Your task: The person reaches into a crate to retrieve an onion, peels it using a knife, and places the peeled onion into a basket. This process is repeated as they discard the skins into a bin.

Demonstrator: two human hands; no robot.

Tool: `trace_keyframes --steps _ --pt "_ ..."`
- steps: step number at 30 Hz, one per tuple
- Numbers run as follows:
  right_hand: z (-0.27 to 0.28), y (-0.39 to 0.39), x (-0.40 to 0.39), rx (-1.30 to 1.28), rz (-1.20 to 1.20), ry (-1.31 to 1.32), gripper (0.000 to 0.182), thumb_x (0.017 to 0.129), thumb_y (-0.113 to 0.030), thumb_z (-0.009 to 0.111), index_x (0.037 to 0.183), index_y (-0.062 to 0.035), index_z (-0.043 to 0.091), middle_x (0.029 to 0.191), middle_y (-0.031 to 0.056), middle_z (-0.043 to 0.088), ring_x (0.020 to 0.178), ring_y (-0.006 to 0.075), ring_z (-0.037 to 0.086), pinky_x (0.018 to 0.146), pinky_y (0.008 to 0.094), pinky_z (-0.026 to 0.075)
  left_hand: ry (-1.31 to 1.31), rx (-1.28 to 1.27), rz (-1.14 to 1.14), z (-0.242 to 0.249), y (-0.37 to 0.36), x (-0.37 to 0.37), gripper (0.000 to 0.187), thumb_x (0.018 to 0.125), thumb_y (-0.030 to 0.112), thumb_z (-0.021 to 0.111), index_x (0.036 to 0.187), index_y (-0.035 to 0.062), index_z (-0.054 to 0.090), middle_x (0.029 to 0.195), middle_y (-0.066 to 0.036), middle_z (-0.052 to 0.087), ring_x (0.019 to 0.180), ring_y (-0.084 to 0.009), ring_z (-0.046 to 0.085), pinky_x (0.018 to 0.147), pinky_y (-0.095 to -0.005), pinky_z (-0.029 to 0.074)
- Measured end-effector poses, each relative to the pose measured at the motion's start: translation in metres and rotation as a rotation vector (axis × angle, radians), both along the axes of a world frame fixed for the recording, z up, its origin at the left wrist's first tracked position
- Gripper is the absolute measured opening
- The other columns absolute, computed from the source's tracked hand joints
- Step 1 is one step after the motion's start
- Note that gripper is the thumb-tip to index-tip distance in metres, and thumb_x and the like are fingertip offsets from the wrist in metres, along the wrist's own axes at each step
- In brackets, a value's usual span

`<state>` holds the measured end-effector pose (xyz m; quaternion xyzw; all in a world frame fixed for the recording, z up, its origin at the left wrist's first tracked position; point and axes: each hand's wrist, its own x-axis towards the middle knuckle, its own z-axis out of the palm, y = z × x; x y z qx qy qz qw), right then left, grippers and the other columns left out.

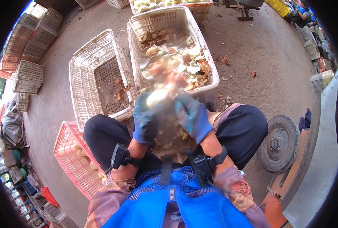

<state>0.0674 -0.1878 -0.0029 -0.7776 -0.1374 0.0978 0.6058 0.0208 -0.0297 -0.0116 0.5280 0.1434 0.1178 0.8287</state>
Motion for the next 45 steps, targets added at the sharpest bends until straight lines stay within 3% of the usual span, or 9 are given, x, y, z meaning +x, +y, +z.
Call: trace_keyframes --steps 9,16,18,28,30,37,40,42,45 --pt "0.002 0.009 -0.009 -0.973 0.142 -0.467 0.027 0.087 -0.017 0.061 0.112 -0.0112 0.055 0.092 0.0121 0.063 0.07 0.0253 0.069 0.055 0.0441 0.055 0.091 -0.158 -0.038 -0.009 -0.001 -0.003 0.037 0.084 0.006 0.064 0.119 0.0001 0.052 0.103 -0.012 0.064 0.085 -0.0212 0.066 0.073 -0.0353 0.058" --pt "-0.006 0.01 -0.007 -1.127 0.092 -0.492 0.029 0.088 -0.018 0.059 0.116 -0.0099 0.054 0.094 0.0122 0.063 0.069 0.0261 0.07 0.055 0.0436 0.056 0.194 -0.351 0.012 -0.006 -0.007 0.001 0.03 0.084 0.006 0.064 0.112 0.0012 0.054 0.101 -0.011 0.064 0.083 -0.0218 0.066 0.069 -0.0349 0.057" --pt "-0.003 0.008 -0.004 -0.957 0.038 -0.356 0.03 0.088 -0.018 0.059 0.116 -0.0096 0.054 0.091 0.0122 0.064 0.07 0.0277 0.071 0.055 0.0448 0.055 -0.115 0.984 -0.122 -0.025 0.0 0.003 0.028 0.083 0.005 0.065 0.11 0.0015 0.055 0.101 -0.011 0.064 0.084 -0.0217 0.065 0.069 -0.0355 0.058" --pt "-0.034 -0.007 0.007 -0.711 0.178 -0.013 0.035 0.086 -0.013 0.059 0.12 -0.0135 0.053 0.095 0.0156 0.066 0.084 0.0372 0.069 0.066 0.0484 0.054 -0.029 0.858 0.016 -0.057 -0.013 0.009 0.03 0.079 0.001 0.068 0.107 0.0006 0.056 0.097 -0.012 0.065 0.084 -0.0231 0.066 0.071 -0.0365 0.059" --pt "-0.032 -0.003 0.007 -0.735 0.062 -0.063 0.037 0.088 -0.014 0.058 0.124 -0.0146 0.053 0.098 0.0169 0.067 0.085 0.0378 0.069 0.068 0.048 0.055 0.155 0.177 0.038 -0.043 -0.019 0.015 0.03 0.079 0.001 0.068 0.106 0.0007 0.056 0.097 -0.013 0.065 0.083 -0.0247 0.066 0.071 -0.0371 0.059" --pt "-0.024 -0.003 0.013 -0.948 0.031 -0.012 0.037 0.089 -0.013 0.056 0.126 -0.0159 0.056 0.091 0.019 0.068 0.087 0.0376 0.069 0.07 0.049 0.055 0.009 0.814 0.021 -0.054 -0.018 0.014 0.031 0.078 0.001 0.068 0.106 0.0011 0.055 0.101 -0.014 0.064 0.085 -0.0261 0.067 0.074 -0.0388 0.059" --pt "-0.045 -0.014 0.019 -0.921 -0.012 -0.174 0.027 0.091 -0.013 0.056 0.118 -0.0142 0.062 0.082 0.0115 0.067 0.077 0.0275 0.07 0.064 0.0413 0.055 0.225 -0.022 -0.039 -0.019 -0.023 0.013 0.033 0.078 0.0 0.067 0.109 0.0013 0.054 0.104 -0.014 0.064 0.091 -0.0266 0.067 0.08 -0.0392 0.059" --pt "-0.055 -0.007 0.032 -0.307 -0.118 0.065 0.021 0.092 -0.022 0.059 0.109 -0.0117 0.065 0.1 0.0163 0.069 0.098 0.0295 0.067 0.083 0.0418 0.053 -0.069 0.922 -0.183 -0.012 -0.02 0.016 0.035 0.079 0.0 0.065 0.112 0.0016 0.053 0.108 -0.014 0.064 0.097 -0.0265 0.066 0.083 -0.0389 0.058" --pt "-0.008 -0.018 0.023 0.172 -0.096 0.355 0.02 0.094 -0.022 0.059 0.099 -0.0041 0.066 0.092 0.017 0.069 0.082 0.0284 0.066 0.073 0.0358 0.052 0.035 0.716 -0.101 -0.037 -0.012 0.015 0.038 0.078 0.003 0.064 0.115 0.0015 0.054 0.109 -0.013 0.064 0.098 -0.0248 0.066 0.083 -0.038 0.058"
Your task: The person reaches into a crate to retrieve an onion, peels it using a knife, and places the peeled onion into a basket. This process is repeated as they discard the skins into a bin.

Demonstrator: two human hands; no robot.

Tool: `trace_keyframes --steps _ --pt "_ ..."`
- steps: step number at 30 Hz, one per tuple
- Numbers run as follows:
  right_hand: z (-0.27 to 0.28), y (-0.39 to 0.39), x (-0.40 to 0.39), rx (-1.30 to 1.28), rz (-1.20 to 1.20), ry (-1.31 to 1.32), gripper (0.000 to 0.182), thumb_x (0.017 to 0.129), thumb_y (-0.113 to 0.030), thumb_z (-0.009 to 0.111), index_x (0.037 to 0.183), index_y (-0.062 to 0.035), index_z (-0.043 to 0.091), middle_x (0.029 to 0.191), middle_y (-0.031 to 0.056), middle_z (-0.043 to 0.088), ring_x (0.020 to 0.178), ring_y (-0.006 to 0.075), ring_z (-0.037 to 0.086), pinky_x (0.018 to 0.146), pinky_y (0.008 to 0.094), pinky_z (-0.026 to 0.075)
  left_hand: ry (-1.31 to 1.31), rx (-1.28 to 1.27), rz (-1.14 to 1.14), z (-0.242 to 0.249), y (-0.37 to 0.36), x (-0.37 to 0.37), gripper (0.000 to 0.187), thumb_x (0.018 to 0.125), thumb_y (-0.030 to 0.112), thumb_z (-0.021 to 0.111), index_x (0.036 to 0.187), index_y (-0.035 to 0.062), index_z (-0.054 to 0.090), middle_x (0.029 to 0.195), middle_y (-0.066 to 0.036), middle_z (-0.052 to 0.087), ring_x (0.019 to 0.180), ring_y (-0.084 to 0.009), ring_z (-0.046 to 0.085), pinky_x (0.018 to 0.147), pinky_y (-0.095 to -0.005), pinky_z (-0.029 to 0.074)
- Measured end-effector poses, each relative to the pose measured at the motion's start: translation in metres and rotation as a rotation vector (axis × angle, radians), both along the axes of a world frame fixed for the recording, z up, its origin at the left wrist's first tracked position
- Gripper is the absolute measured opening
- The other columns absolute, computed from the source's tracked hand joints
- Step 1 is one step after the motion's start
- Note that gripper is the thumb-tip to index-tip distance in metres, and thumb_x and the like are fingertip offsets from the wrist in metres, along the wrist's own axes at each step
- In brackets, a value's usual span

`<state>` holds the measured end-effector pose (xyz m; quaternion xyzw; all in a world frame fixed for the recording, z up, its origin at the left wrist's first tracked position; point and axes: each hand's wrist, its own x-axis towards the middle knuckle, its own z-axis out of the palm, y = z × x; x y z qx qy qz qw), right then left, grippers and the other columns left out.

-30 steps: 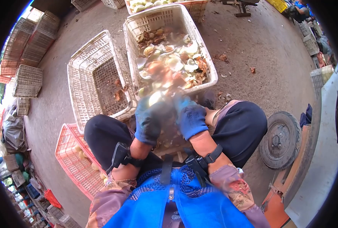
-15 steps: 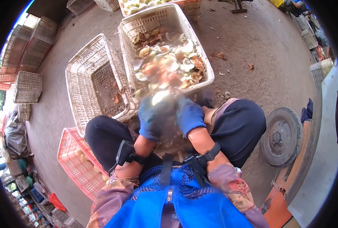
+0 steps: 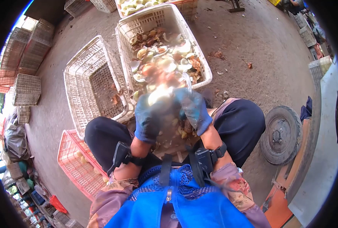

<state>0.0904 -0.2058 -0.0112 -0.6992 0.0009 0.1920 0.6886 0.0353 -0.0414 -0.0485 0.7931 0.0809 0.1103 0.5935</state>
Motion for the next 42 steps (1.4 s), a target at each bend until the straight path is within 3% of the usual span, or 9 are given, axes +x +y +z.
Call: trace_keyframes --steps 11,13,17,21,26,29,36,39,42 --pt "-0.02 0.009 0.005 -0.436 -0.066 -0.791 0.011 0.082 -0.016 0.065 0.083 -0.0055 0.064 0.075 0.0107 0.064 0.074 0.03 0.064 0.065 0.0364 0.05 0.201 -0.256 -0.183 0.017 0.01 0.001 0.046 0.077 0.007 0.066 0.12 0.0005 0.054 0.1 -0.01 0.065 0.086 -0.023 0.067 0.078 -0.035 0.059" --pt "-0.064 -0.008 0.023 -0.618 0.23 -0.589 0.018 0.094 -0.016 0.063 0.107 -0.0061 0.071 0.079 -0.0045 0.058 0.068 0.0035 0.045 0.06 0.0216 0.04 0.145 -0.133 -0.23 0.03 0.009 -0.001 0.048 0.078 0.01 0.066 0.123 0.001 0.052 0.105 -0.011 0.065 0.092 -0.0247 0.067 0.078 -0.0362 0.06" --pt "0.003 0.002 0.005 0.167 -0.243 -0.171 0.024 0.096 -0.015 0.062 0.117 -0.0038 0.068 0.078 -0.0082 0.054 0.068 0.0025 0.043 0.055 0.0222 0.038 0.044 -0.205 -0.169 0.013 0.014 -0.002 0.05 0.081 0.013 0.065 0.127 0.0027 0.05 0.113 -0.013 0.062 0.099 -0.0255 0.066 0.082 -0.0384 0.059" --pt "0.005 0.003 -0.004 0.282 0.021 -0.299 0.033 0.093 -0.012 0.064 0.124 0.0006 0.061 0.087 -0.0015 0.065 0.073 0.0076 0.055 0.067 0.0231 0.048 0.073 -0.353 -0.113 0.027 0.008 0.004 0.045 0.083 0.011 0.063 0.126 0.0024 0.051 0.114 -0.011 0.062 0.099 -0.0236 0.065 0.086 -0.0352 0.057" --pt "-0.001 0.011 -0.009 -0.035 -0.026 -0.384 0.018 0.089 -0.013 0.067 0.102 -0.0008 0.065 0.09 0.0072 0.067 0.076 0.0189 0.062 0.07 0.0315 0.051 0.113 -0.236 -0.145 0.025 0.01 -0.003 0.039 0.082 0.0 0.061 0.121 0.0005 0.056 0.121 -0.01 0.058 0.103 -0.0193 0.061 0.088 -0.0287 0.051" --pt "-0.017 0.004 0.002 -0.836 0.03 -0.778 0.02 0.093 -0.006 0.061 0.111 -0.0023 0.069 0.091 0.0022 0.07 0.082 0.0125 0.063 0.077 0.0268 0.051 -0.062 0.112 -0.215 0.029 0.008 -0.006 0.042 0.082 -0.001 0.063 0.123 0.0016 0.056 0.126 -0.009 0.056 0.108 -0.02 0.059 0.089 -0.0293 0.051" --pt "-0.012 -0.01 0.009 -0.319 -0.241 -0.36 0.021 0.096 -0.016 0.059 0.109 -0.0032 0.071 0.083 0.0012 0.068 0.072 0.0072 0.056 0.066 0.0269 0.048 -0.259 0.733 -0.335 0.0 0.021 -0.001 0.053 0.088 0.008 0.065 0.138 0.008 0.048 0.133 -0.009 0.057 0.112 -0.0218 0.059 0.084 -0.0323 0.053" --pt "0.003 -0.012 0.005 -0.254 -0.016 -0.307 0.024 0.092 -0.018 0.062 0.112 -0.0073 0.069 0.095 0.0133 0.072 0.086 0.0283 0.068 0.081 0.0342 0.053 0.029 0.691 -0.356 -0.001 0.019 -0.002 0.049 0.093 0.019 0.065 0.138 0.0082 0.049 0.129 -0.01 0.06 0.107 -0.0199 0.061 0.079 -0.032 0.053" --pt "0.003 -0.003 -0.002 0.016 0.018 -0.237 0.028 0.085 -0.019 0.071 0.109 -0.0064 0.068 0.096 0.0127 0.071 0.086 0.0244 0.068 0.08 0.0327 0.053 0.043 0.138 -0.215 0.003 0.008 -0.005 0.042 0.097 0.028 0.062 0.134 0.0079 0.053 0.121 -0.008 0.064 0.102 -0.0181 0.062 0.077 -0.0322 0.053"
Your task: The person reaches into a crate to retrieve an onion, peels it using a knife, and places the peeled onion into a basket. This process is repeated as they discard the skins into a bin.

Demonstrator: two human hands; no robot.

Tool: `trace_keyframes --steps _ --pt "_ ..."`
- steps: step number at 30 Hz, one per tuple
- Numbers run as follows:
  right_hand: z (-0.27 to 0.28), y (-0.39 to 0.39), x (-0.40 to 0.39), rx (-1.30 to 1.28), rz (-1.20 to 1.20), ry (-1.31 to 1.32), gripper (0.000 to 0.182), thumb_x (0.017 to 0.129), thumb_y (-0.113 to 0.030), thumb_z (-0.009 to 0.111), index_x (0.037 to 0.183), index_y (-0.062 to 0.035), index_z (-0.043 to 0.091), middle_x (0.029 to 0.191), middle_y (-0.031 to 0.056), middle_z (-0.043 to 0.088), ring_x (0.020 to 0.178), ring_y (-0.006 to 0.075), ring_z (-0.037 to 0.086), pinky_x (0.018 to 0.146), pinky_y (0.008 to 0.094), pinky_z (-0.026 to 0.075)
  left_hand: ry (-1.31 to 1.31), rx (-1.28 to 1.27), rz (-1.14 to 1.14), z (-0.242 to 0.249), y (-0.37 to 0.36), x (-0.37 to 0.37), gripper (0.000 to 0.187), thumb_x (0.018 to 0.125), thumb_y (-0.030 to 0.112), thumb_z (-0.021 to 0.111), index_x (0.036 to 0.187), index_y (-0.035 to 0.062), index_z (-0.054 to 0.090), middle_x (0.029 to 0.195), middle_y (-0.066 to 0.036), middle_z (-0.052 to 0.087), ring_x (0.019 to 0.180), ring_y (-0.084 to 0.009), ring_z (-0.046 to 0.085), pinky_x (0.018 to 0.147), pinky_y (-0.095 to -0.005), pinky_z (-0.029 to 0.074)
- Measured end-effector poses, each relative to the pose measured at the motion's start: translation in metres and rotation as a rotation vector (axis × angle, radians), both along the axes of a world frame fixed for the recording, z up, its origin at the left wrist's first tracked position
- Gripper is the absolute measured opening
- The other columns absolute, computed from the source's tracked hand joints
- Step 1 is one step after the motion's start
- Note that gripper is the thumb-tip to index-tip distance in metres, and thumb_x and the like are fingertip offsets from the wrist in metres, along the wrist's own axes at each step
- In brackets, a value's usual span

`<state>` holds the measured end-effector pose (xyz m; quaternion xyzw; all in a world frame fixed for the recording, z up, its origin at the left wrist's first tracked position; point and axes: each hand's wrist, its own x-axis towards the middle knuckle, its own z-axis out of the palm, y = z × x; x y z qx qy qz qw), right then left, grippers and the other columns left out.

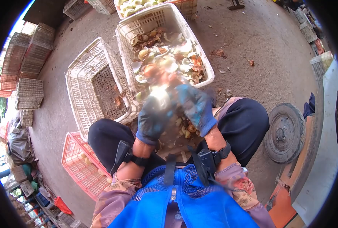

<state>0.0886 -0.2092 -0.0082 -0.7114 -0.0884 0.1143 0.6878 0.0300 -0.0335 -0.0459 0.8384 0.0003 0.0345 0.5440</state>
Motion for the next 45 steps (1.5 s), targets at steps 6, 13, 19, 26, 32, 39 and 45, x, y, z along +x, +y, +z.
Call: trace_keyframes --steps 6,13,19,26,32,39,45 --pt "-0.009 0.018 -0.013 -0.146 0.044 -0.171 0.032 0.085 -0.014 0.068 0.115 -0.0051 0.061 0.099 0.0146 0.07 0.087 0.0269 0.068 0.079 0.0349 0.054 -0.027 -0.289 0.159 -0.025 -0.002 0.009 0.028 0.096 0.019 0.06 0.12 0.0043 0.059 0.103 -0.007 0.067 0.083 -0.0146 0.063 0.068 -0.027 0.053" --pt "-0.014 0.014 -0.002 -0.073 0.045 -0.387 0.03 0.088 -0.007 0.062 0.117 -0.0008 0.062 0.098 0.0179 0.07 0.091 0.0276 0.07 0.08 0.0362 0.054 0.188 -0.317 -0.023 0.025 0.017 0.018 0.047 0.077 0.005 0.062 0.123 -0.0012 0.057 0.096 -0.009 0.067 0.074 -0.0147 0.065 0.061 -0.0249 0.052" --pt "-0.003 0.003 0.0 -0.113 -0.128 -0.11 0.025 0.093 -0.011 0.056 0.116 -0.0029 0.064 0.104 0.0202 0.069 0.092 0.0321 0.07 0.08 0.0369 0.055 0.152 -0.522 0.102 0.033 0.004 0.007 0.053 0.079 0.009 0.065 0.129 0.0001 0.053 0.106 -0.012 0.066 0.086 -0.0202 0.068 0.061 -0.0304 0.058" --pt "0.02 0.007 -0.017 -0.903 0.16 -0.443 0.039 0.084 -0.011 0.062 0.123 -0.0106 0.056 0.096 0.0176 0.067 0.08 0.0372 0.067 0.065 0.0476 0.054 0.345 -0.741 0.087 0.056 -0.004 0.007 0.043 0.083 0.015 0.066 0.122 0.0001 0.055 0.1 -0.012 0.067 0.082 -0.0231 0.069 0.064 -0.0324 0.059" --pt "0.007 0.006 -0.015 -1.065 0.147 -0.71 0.031 0.083 -0.015 0.059 0.114 -0.0124 0.058 0.092 0.0089 0.065 0.066 0.0252 0.068 0.052 0.0409 0.052 0.187 -0.232 -0.082 0.036 0.007 0.002 0.038 0.086 0.016 0.062 0.119 -0.0017 0.057 0.095 -0.013 0.068 0.076 -0.0212 0.068 0.055 -0.0275 0.053" --pt "0.004 0.003 -0.012 -1.09 0.212 -0.739 0.032 0.084 -0.016 0.06 0.115 -0.0147 0.057 0.091 0.0088 0.065 0.066 0.0233 0.069 0.051 0.0402 0.052 0.446 -0.766 0.102 0.059 -0.004 0.003 0.041 0.085 0.017 0.061 0.12 -0.0027 0.056 0.095 -0.013 0.068 0.072 -0.0209 0.068 0.049 -0.026 0.05" --pt "-0.021 0.007 -0.007 -0.697 0.049 -0.527 0.021 0.089 -0.022 0.059 0.106 -0.0097 0.062 0.09 0.0133 0.068 0.077 0.0284 0.07 0.06 0.0409 0.054 0.282 -0.593 0.111 0.031 -0.004 0.007 0.046 0.081 0.015 0.065 0.123 -0.0016 0.055 0.101 -0.013 0.068 0.079 -0.0216 0.068 0.061 -0.0285 0.056"
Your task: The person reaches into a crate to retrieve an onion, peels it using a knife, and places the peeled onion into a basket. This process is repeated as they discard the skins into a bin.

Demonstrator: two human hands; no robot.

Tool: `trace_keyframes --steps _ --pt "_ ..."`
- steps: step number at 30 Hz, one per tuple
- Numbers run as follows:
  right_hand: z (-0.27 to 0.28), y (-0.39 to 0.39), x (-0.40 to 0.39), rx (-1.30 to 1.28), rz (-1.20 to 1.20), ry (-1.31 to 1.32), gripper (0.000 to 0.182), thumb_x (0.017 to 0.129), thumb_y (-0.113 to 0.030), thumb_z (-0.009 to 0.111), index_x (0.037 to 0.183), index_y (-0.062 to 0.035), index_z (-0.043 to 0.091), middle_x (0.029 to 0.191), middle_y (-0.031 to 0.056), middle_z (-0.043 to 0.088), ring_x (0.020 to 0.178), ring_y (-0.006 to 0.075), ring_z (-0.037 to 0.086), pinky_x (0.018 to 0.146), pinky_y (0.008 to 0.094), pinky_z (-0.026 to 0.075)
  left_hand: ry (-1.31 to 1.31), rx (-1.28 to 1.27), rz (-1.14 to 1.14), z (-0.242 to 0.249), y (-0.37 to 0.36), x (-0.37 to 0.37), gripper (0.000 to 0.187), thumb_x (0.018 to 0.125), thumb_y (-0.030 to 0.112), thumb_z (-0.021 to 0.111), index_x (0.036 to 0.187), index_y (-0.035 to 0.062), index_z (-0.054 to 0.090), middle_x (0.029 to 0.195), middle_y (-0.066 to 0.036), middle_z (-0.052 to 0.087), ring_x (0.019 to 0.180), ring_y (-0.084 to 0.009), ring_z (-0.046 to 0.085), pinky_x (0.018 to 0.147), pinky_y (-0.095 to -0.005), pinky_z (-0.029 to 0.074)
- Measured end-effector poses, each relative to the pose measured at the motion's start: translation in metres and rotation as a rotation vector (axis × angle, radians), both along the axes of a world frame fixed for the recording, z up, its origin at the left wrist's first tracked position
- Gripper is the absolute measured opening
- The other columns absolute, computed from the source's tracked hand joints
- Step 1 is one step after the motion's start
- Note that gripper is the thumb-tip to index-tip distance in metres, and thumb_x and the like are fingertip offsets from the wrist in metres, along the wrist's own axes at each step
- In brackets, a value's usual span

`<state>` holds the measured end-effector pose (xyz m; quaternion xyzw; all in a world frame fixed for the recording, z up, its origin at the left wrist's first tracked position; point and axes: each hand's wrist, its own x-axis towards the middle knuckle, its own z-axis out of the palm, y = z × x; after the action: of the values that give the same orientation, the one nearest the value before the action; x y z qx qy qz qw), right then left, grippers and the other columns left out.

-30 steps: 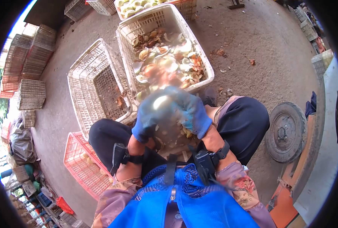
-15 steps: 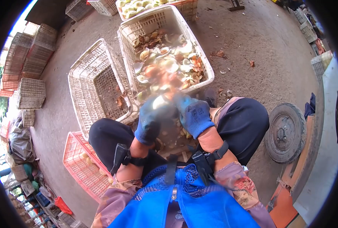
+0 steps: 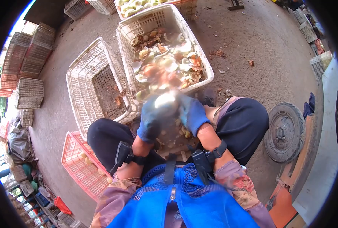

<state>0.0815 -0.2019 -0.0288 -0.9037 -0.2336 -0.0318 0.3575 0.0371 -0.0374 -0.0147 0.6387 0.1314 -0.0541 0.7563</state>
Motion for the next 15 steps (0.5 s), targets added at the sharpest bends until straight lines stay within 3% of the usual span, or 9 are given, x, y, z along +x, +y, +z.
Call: trace_keyframes --steps 2,3,4,6,9,12,13,15 --pt "-0.008 -0.002 0.009 0.141 -0.063 0.216 0.023 0.093 -0.028 0.059 0.1 -0.0064 0.064 0.093 0.0167 0.068 0.083 0.0302 0.069 0.068 0.0398 0.054 0.011 -0.061 0.021 -0.001 -0.002 -0.001 0.048 0.08 0.011 0.065 0.124 -0.0014 0.054 0.104 -0.013 0.067 0.085 -0.022 0.068 0.071 -0.0313 0.058" --pt "-0.011 -0.007 0.013 0.248 -0.071 0.357 0.031 0.097 -0.033 0.056 0.108 -0.0054 0.065 0.096 0.0162 0.07 0.086 0.0253 0.069 0.075 0.0372 0.054 0.014 -0.064 0.017 0.0 -0.003 -0.001 0.048 0.08 0.011 0.065 0.124 -0.0014 0.054 0.104 -0.013 0.067 0.085 -0.022 0.068 0.071 -0.0313 0.058" --pt "-0.013 -0.01 0.013 0.246 -0.072 0.357 0.031 0.097 -0.033 0.056 0.108 -0.0054 0.065 0.096 0.0162 0.07 0.086 0.0253 0.069 0.075 0.0372 0.054 -0.035 -0.001 -0.01 0.003 -0.003 -0.001 0.048 0.079 0.01 0.065 0.124 -0.0017 0.054 0.103 -0.013 0.067 0.086 -0.0223 0.068 0.073 -0.0319 0.058" --pt "-0.012 -0.011 0.013 0.756 0.009 0.697 0.031 0.097 -0.027 0.058 0.118 -0.0052 0.065 0.094 0.0129 0.071 0.082 0.0189 0.068 0.076 0.0334 0.054 -0.087 0.063 -0.03 0.011 -0.001 0.001 0.048 0.078 0.008 0.065 0.124 -0.002 0.054 0.103 -0.013 0.067 0.088 -0.0226 0.068 0.075 -0.0325 0.058" --pt "-0.006 -0.005 0.001 0.866 0.023 0.671 0.032 0.093 -0.021 0.064 0.119 -0.0032 0.065 0.09 0.0091 0.07 0.082 0.0141 0.065 0.075 0.03 0.053 0.012 -0.087 -0.033 0.011 0.008 0.003 0.049 0.078 0.006 0.066 0.124 -0.0025 0.053 0.101 -0.012 0.068 0.087 -0.0213 0.068 0.075 -0.0327 0.058" --pt "0.009 -0.001 -0.003 0.74 0.022 0.448 0.027 0.089 -0.017 0.07 0.111 -0.0014 0.068 0.088 0.0098 0.07 0.082 0.0148 0.065 0.076 0.0304 0.052 -0.022 0.126 -0.209 -0.001 0.022 0.006 0.048 0.078 0.003 0.066 0.124 -0.0029 0.054 0.099 -0.011 0.068 0.084 -0.0196 0.069 0.073 -0.0319 0.058" --pt "0.019 -0.002 -0.003 0.741 0.022 0.447 0.027 0.089 -0.017 0.07 0.111 -0.0014 0.068 0.088 0.0098 0.07 0.082 0.0148 0.065 0.076 0.0304 0.052 -0.018 0.134 -0.162 -0.004 0.022 0.006 0.048 0.077 0.002 0.068 0.124 -0.0031 0.055 0.099 -0.01 0.068 0.083 -0.0191 0.069 0.072 -0.0317 0.059" --pt "0.053 -0.005 -0.001 0.473 0.112 0.663 0.023 0.091 -0.018 0.066 0.106 -0.0004 0.067 0.088 0.0121 0.071 0.081 0.0196 0.066 0.076 0.0342 0.052 -0.013 0.142 -0.117 -0.013 0.026 0.005 0.049 0.077 0.002 0.069 0.123 -0.0034 0.055 0.099 -0.01 0.069 0.082 -0.0186 0.069 0.071 -0.0314 0.059"
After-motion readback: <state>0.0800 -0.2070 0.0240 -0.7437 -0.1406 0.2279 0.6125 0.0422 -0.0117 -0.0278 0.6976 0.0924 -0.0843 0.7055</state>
